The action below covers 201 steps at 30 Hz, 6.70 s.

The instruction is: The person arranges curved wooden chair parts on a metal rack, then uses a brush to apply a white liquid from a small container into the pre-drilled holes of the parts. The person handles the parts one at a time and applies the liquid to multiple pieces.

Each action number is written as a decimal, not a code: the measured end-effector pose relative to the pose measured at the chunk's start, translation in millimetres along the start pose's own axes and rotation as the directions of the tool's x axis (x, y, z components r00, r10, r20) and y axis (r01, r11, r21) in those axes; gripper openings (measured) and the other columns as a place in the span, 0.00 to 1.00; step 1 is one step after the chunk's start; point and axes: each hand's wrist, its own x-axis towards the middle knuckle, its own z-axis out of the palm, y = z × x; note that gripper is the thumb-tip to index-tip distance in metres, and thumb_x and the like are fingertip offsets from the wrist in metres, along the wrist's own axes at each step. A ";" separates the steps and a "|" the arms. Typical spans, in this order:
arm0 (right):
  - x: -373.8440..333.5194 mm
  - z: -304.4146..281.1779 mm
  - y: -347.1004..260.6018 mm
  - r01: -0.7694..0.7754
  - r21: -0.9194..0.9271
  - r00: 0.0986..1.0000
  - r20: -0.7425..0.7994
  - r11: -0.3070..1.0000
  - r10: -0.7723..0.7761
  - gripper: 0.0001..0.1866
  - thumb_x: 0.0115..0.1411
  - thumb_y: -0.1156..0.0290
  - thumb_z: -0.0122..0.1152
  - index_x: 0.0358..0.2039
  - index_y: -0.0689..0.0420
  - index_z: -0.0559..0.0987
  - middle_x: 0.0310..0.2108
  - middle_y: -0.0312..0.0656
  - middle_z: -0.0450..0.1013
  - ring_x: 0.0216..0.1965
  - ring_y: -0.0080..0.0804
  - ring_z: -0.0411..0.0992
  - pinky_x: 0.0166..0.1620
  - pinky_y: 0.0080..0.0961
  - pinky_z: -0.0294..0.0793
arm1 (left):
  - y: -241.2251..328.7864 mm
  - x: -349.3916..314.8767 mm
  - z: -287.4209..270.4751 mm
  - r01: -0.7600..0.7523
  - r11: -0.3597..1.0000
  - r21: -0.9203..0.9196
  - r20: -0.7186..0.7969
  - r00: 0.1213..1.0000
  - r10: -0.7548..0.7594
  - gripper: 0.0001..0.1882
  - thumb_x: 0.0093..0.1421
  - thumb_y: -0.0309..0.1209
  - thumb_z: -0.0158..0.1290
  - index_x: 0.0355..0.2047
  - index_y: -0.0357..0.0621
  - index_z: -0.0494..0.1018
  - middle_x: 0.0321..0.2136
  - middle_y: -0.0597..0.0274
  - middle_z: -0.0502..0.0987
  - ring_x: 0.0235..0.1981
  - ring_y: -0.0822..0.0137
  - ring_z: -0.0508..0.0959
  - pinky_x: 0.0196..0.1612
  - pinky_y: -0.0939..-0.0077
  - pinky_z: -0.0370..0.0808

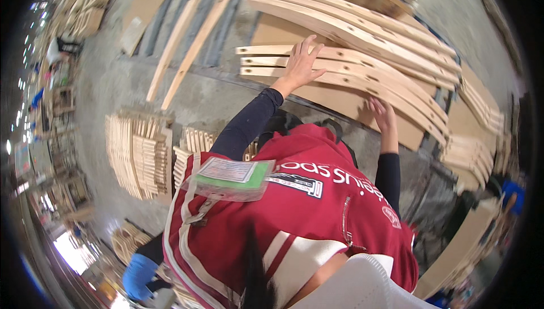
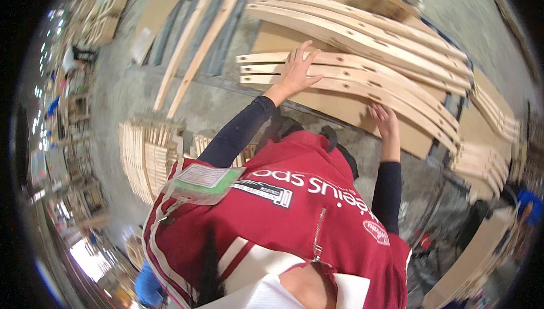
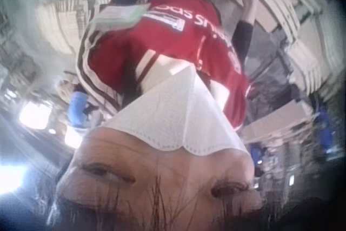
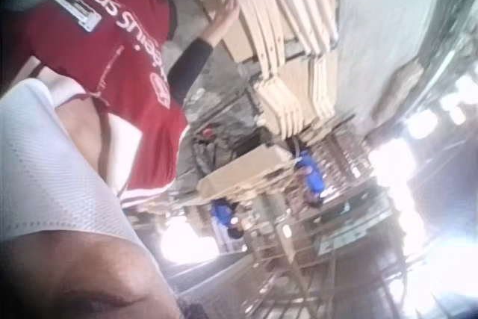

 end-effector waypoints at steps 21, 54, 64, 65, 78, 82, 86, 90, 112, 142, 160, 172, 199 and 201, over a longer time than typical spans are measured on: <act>-84.6 100.3 97.5 -0.008 -0.089 0.997 -0.073 0.996 0.002 0.25 0.69 0.62 0.51 0.63 0.58 0.65 0.58 0.49 0.69 0.51 0.37 0.73 0.51 0.32 0.74 | -381.9 -128.0 -144.9 0.721 0.676 0.150 0.100 0.669 -0.736 0.27 0.46 0.37 0.62 0.46 0.40 0.73 0.39 0.43 0.80 0.43 0.49 0.80 0.47 0.57 0.75; -194.5 142.8 -100.4 0.725 -0.570 0.440 0.815 -0.386 -0.376 0.40 0.38 0.74 0.60 0.59 0.45 0.72 0.36 0.52 0.79 0.38 0.50 0.78 0.42 0.42 0.77 | -30.6 -53.7 -285.9 0.169 0.437 0.883 -0.426 0.679 0.598 0.59 0.48 0.53 0.68 0.68 0.39 0.45 0.65 0.45 0.46 0.67 0.40 0.48 0.64 0.31 0.46; -144.2 -17.1 -88.5 0.544 -0.768 0.810 0.586 -0.338 -0.029 0.37 0.40 0.74 0.61 0.57 0.47 0.73 0.41 0.52 0.79 0.42 0.52 0.77 0.43 0.42 0.76 | -10.3 -97.7 -132.5 -0.118 0.901 0.418 0.127 0.989 0.070 0.32 0.41 0.26 0.66 0.49 0.51 0.71 0.42 0.58 0.75 0.48 0.54 0.74 0.55 0.53 0.66; -132.8 -28.8 -87.1 0.549 -0.745 0.788 0.613 -0.378 -0.062 0.36 0.41 0.74 0.62 0.56 0.47 0.74 0.39 0.52 0.79 0.41 0.52 0.77 0.43 0.42 0.76 | -17.9 -102.6 -107.2 -0.090 0.937 0.337 0.172 0.985 0.032 0.32 0.39 0.25 0.67 0.48 0.50 0.71 0.39 0.59 0.76 0.45 0.54 0.76 0.50 0.58 0.71; -55.3 -47.1 -18.8 0.186 -0.924 0.614 0.374 -0.334 -0.695 0.11 0.56 0.63 0.64 0.37 0.53 0.77 0.38 0.47 0.73 0.41 0.47 0.74 0.42 0.42 0.75 | -21.4 -120.3 3.1 0.071 0.939 0.338 0.050 0.994 -0.093 0.26 0.46 0.39 0.67 0.43 0.45 0.72 0.42 0.58 0.72 0.47 0.54 0.72 0.48 0.61 0.70; -3.8 -74.1 40.7 0.094 -0.829 0.953 -0.084 0.552 -0.290 0.18 0.56 0.64 0.65 0.43 0.62 0.79 0.33 0.47 0.79 0.30 0.35 0.78 0.33 0.30 0.78 | -16.4 -119.5 1.1 0.126 0.952 0.277 0.050 0.988 -0.145 0.27 0.44 0.39 0.69 0.43 0.45 0.71 0.41 0.59 0.70 0.47 0.56 0.71 0.49 0.59 0.69; 26.6 -24.0 33.5 0.098 -0.493 0.969 -0.151 0.865 -0.196 0.16 0.59 0.72 0.61 0.43 0.70 0.74 0.35 0.50 0.77 0.34 0.35 0.79 0.30 0.25 0.79 | -10.3 -98.5 -6.7 0.231 0.938 0.259 -0.114 0.971 -0.208 0.26 0.44 0.39 0.70 0.38 0.45 0.68 0.39 0.58 0.67 0.46 0.54 0.68 0.47 0.58 0.67; 25.5 -17.8 36.4 0.122 -0.408 0.975 -0.122 0.905 -0.186 0.17 0.59 0.73 0.58 0.46 0.71 0.73 0.36 0.49 0.77 0.33 0.33 0.78 0.27 0.25 0.77 | -32.3 -90.1 -14.6 0.200 0.911 0.360 0.102 0.962 -0.252 0.27 0.43 0.45 0.70 0.37 0.47 0.69 0.40 0.58 0.68 0.47 0.56 0.68 0.51 0.59 0.62; -84.5 26.4 143.2 -0.086 -0.147 0.931 -0.363 0.985 0.027 0.26 0.65 0.62 0.56 0.61 0.58 0.65 0.53 0.46 0.71 0.45 0.41 0.75 0.46 0.33 0.78 | -447.7 -180.6 -228.4 0.846 0.247 0.472 -0.196 0.374 -0.906 0.23 0.56 0.35 0.52 0.50 0.36 0.69 0.51 0.44 0.72 0.55 0.48 0.72 0.56 0.58 0.70; -148.5 557.6 78.5 0.496 -0.166 0.601 0.774 0.852 -0.199 0.30 0.66 0.51 0.56 0.60 0.60 0.68 0.53 0.42 0.72 0.53 0.28 0.70 0.54 0.29 0.71 | -152.2 -172.6 -410.1 0.660 0.530 -0.533 0.477 0.752 -0.456 0.22 0.54 0.28 0.59 0.48 0.32 0.69 0.31 0.59 0.76 0.25 0.72 0.77 0.27 0.75 0.75; -259.3 437.0 -182.5 0.971 -0.197 -0.030 0.465 -0.136 -0.885 0.39 0.47 0.49 0.72 0.46 0.68 0.67 0.34 0.56 0.77 0.38 0.51 0.78 0.46 0.35 0.77 | 46.8 31.0 -396.5 -0.484 0.823 0.298 -0.447 0.691 0.568 0.32 0.57 0.38 0.63 0.59 0.39 0.67 0.59 0.48 0.63 0.59 0.55 0.64 0.50 0.63 0.71; -149.5 262.0 -124.3 0.691 -0.497 0.302 0.858 -0.525 -0.416 0.29 0.50 0.43 0.66 0.36 0.58 0.76 0.23 0.48 0.76 0.25 0.50 0.77 0.29 0.41 0.74 | -1.9 51.5 -322.2 -0.015 0.501 0.865 -0.328 0.739 0.588 0.37 0.57 0.44 0.61 0.65 0.55 0.61 0.66 0.50 0.59 0.68 0.46 0.54 0.68 0.35 0.46; -7.7 66.3 -47.9 0.354 -0.834 0.534 0.552 -0.423 -0.641 0.32 0.53 0.75 0.63 0.60 0.47 0.68 0.62 0.50 0.62 0.62 0.52 0.61 0.61 0.41 0.65 | -98.0 -2.9 -19.8 -0.045 0.969 0.243 0.220 0.975 -0.010 0.25 0.52 0.42 0.63 0.47 0.43 0.73 0.42 0.48 0.78 0.46 0.48 0.76 0.46 0.54 0.72; 1.8 47.5 -37.3 0.263 -0.847 0.478 0.531 -0.462 -0.700 0.37 0.54 0.75 0.61 0.65 0.46 0.63 0.65 0.54 0.57 0.65 0.56 0.57 0.65 0.43 0.61 | -83.4 7.8 -17.3 -0.027 0.980 0.197 0.235 0.972 -0.020 0.25 0.52 0.43 0.63 0.46 0.42 0.73 0.40 0.48 0.79 0.44 0.47 0.77 0.46 0.54 0.72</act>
